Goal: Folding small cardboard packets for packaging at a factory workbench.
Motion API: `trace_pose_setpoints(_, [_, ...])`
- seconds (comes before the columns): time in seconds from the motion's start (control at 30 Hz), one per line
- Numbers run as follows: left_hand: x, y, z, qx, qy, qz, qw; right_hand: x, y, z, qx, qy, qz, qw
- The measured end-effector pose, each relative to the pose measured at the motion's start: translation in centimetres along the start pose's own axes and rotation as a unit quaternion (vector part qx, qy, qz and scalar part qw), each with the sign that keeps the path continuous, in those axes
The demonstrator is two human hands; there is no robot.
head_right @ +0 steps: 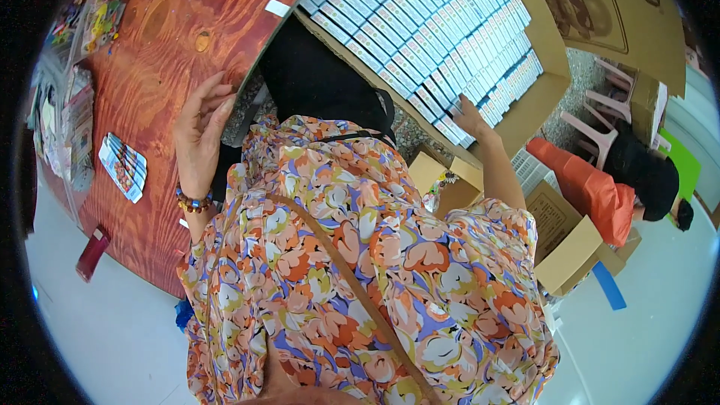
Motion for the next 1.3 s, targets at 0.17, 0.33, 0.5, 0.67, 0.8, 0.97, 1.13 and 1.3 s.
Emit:
trace_pose_setpoints(0.17, [-2.6,-1.7,3.7,0.129,0.125,0.084,0.98,2.3,4.0,3.5,-0.038,-0.031,0.016,0.999])
trace_pose_setpoints(0.33, [-11.2,-4.6,3.4,0.2,0.207,0.394,0.873,3.0,7.1,14.5,-0.042,0.122,0.011,0.992])
trace_pose_setpoints(0.5, [-22.2,-7.9,-1.4,0.086,0.402,0.521,0.748,-0.1,6.7,10.2,-0.025,0.065,-0.035,0.997])
trace_pose_setpoints(0.67, [-25.3,-7.5,-5.2,-0.013,0.364,0.473,0.802,-3.6,6.1,9.5,-0.026,0.035,0.011,0.999])
trace_pose_setpoints(0.8, [-25.0,-6.5,-5.9,0.093,0.066,0.422,0.899,-8.7,2.2,4.3,0.002,-0.25,0.074,0.966])
trace_pose_setpoints(0.97, [-26.9,-8.8,-7.6,0.141,0.125,0.445,0.875,-16.5,-4.3,-14.3,-0.014,-0.346,0.177,0.921])
trace_pose_setpoints(1.13, [-23.4,-10.4,-2.2,0.132,0.309,0.498,0.8,-17.0,-15.7,-39.6,-0.398,-0.211,0.209,0.868])
trace_pose_setpoints(1.3, [-12.9,-8.3,3.1,0.233,0.261,0.279,0.894,-10.9,-22.1,-56.1,-0.617,0.064,0.036,0.784])
Point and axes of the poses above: each hand's wrist, its own y-axis towards the middle knuckle, its own x-axis out of the palm, z = x × y, the point moved 6 cm from there along y, towards the middle knuckle, and after that the axes turned 10 degrees about -y, right-handed, at the moved point
